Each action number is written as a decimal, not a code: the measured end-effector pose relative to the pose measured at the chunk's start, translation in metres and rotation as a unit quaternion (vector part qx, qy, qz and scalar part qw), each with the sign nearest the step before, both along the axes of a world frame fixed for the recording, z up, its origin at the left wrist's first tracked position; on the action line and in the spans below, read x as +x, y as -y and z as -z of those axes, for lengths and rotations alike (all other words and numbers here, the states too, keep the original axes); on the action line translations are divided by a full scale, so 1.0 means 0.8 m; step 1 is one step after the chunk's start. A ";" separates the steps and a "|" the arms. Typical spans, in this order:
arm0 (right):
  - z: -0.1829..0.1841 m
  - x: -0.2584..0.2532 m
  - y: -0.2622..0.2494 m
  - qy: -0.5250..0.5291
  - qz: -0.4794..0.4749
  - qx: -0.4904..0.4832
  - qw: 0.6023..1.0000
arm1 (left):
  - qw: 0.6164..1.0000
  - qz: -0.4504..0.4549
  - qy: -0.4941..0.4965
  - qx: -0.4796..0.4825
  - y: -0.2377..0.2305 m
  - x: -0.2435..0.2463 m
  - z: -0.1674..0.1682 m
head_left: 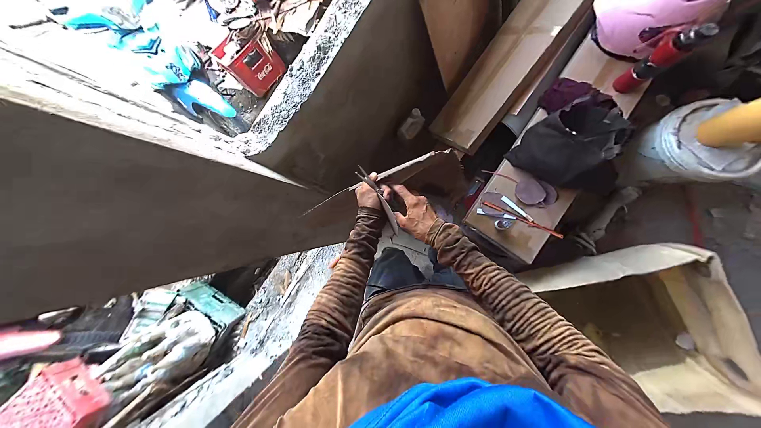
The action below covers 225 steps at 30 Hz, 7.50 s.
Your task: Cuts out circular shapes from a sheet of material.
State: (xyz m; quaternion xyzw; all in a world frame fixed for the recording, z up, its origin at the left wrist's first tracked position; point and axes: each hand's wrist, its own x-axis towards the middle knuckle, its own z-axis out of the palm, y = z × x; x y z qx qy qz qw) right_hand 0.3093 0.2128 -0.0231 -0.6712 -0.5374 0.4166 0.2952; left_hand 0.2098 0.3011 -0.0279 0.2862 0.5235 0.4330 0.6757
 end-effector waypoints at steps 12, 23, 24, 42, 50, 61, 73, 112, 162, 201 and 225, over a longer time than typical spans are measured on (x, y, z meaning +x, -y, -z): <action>0.045 0.094 0.064 -0.440 0.148 -0.166 0.870 | 0.963 -0.178 -0.171 -0.106 -0.059 0.026 0.025; 0.054 0.060 -0.012 -0.203 0.270 0.052 0.940 | 0.967 -0.015 -0.229 -0.110 -0.058 0.056 0.096; 0.056 0.070 -0.007 -0.191 0.271 0.047 0.942 | 0.969 -0.004 -0.212 -0.130 -0.061 0.050 0.108; 0.155 0.102 -0.024 -0.210 0.362 -0.183 0.890 | 0.919 -0.195 0.155 -0.305 0.069 -0.058 0.244; 0.215 0.102 0.016 -0.198 0.380 -0.210 0.879 | 0.903 -0.201 0.242 -0.292 0.085 -0.054 0.244; 0.202 0.101 0.032 -0.090 0.258 -0.234 0.933 | 0.923 -0.188 0.194 -0.275 0.114 -0.005 0.235; 0.215 0.101 0.054 -0.152 0.248 -0.264 0.920 | 0.905 -0.220 0.193 -0.310 0.138 0.028 0.257; 0.220 0.143 0.037 -0.046 0.161 -0.280 0.945 | 0.940 0.000 0.179 -0.290 0.133 -0.002 0.262; 0.222 0.109 0.043 -0.295 0.300 -0.273 0.865 | 0.951 -0.106 0.158 -0.243 0.144 0.011 0.256; 0.231 0.108 0.021 -0.297 0.387 -0.244 0.838 | 0.886 0.384 -0.091 -0.242 0.114 -0.106 0.171; 0.182 0.155 -0.013 -0.412 0.312 -0.179 0.837 | 0.736 0.292 -0.438 0.427 0.089 -0.029 0.193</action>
